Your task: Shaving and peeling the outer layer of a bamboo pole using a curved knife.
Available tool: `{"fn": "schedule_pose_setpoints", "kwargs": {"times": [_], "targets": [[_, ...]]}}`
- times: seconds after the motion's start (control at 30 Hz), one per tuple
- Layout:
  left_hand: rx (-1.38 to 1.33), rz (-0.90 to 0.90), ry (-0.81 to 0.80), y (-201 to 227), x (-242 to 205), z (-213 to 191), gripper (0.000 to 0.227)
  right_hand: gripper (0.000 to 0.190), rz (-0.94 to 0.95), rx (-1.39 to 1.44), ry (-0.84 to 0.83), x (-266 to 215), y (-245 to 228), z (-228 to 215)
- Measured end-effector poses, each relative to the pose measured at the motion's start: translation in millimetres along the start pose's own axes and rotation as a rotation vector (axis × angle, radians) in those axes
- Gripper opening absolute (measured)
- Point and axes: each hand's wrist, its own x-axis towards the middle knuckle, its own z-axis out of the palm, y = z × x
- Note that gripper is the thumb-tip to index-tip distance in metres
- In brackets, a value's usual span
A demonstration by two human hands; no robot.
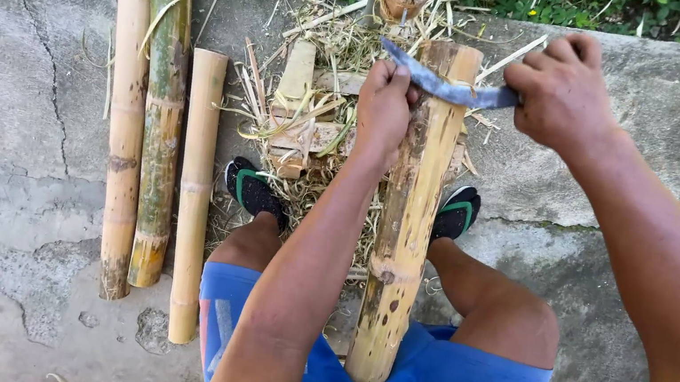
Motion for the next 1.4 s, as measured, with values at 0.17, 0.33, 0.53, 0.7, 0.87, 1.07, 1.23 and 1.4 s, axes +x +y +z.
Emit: {"fn": "schedule_pose_setpoints", "kwargs": {"times": [0.17,0.33,0.53,0.7,0.87,1.07,1.23,1.4], "targets": [[-0.195,0.001,0.045,2,27,8,0.019,0.01,0.017,0.052,0.052,21,14,-15],[-0.296,-0.026,0.04,9,39,14,0.016,0.007,0.029,0.018,0.091,37,29,8],[-0.211,0.044,0.079,2,12,-5,0.02,0.004,-0.049,-0.039,0.005,32,6,-23],[-0.109,0.082,0.08,2,15,-2,0.026,0.009,-0.08,0.037,-0.019,31,14,12],[-0.283,0.092,0.171,9,27,8,0.026,0.01,-0.037,0.197,0.096,43,28,25],[-0.206,0.098,0.221,3,32,7,0.027,0.012,-0.098,0.122,0.101,50,26,22],[-0.304,0.183,0.281,12,53,14,0.027,0.008,-0.008,0.226,0.072,78,38,14],[-0.197,0.178,0.195,-15,-8,-14,0.027,0.009,-0.072,0.08,0.007,26,-14,-21]]}}
